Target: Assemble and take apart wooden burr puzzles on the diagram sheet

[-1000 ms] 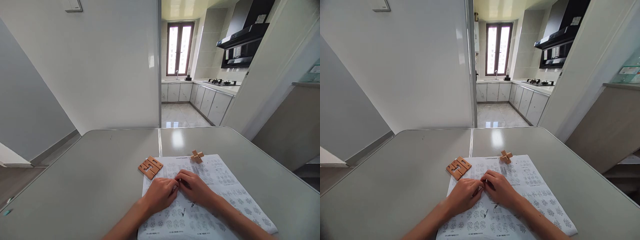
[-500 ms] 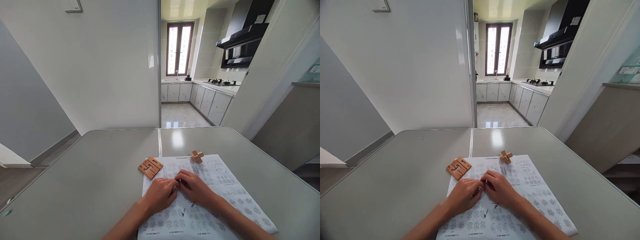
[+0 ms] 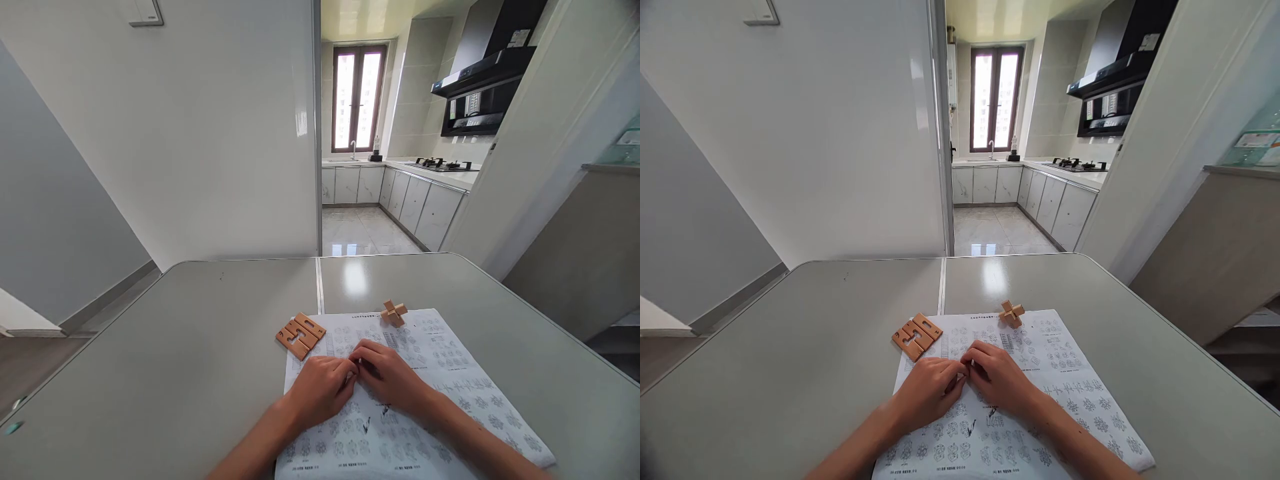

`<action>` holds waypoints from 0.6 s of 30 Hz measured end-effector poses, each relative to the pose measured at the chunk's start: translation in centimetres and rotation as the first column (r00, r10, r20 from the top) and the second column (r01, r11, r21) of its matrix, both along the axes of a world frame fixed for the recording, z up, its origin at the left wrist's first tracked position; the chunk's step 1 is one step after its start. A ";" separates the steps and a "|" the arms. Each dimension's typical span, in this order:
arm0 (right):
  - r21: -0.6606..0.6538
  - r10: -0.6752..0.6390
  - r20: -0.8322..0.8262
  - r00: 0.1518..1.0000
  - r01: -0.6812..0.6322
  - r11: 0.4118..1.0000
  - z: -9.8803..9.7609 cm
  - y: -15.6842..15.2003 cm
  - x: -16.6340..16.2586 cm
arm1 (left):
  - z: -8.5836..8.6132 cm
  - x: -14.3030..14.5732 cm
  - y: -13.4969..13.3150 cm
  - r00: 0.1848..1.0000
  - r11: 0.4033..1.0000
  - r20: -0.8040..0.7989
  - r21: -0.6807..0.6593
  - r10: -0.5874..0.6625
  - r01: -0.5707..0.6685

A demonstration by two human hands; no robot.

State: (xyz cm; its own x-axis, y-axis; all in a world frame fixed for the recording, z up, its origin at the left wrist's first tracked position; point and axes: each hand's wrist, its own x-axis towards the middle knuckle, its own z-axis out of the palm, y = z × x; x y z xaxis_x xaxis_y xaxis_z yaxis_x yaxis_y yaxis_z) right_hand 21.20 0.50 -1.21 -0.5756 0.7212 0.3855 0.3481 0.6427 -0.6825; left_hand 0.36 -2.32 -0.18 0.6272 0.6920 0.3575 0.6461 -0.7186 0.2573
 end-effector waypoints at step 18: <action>-0.002 -0.001 0.004 1.000 0.001 1.000 0.0 -0.1 0.0 | 0.1 0.0 0.0 1.000 1.000 0.008 -0.005 -0.014 0.014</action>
State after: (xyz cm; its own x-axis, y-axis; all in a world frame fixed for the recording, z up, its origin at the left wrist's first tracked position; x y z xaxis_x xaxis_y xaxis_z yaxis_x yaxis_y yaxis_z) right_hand 21.18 0.40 -1.18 -0.5767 0.7224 0.3815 0.3517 0.6410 -0.6823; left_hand 0.37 -2.28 -0.11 0.6340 0.6851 0.3589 0.6341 -0.7261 0.2659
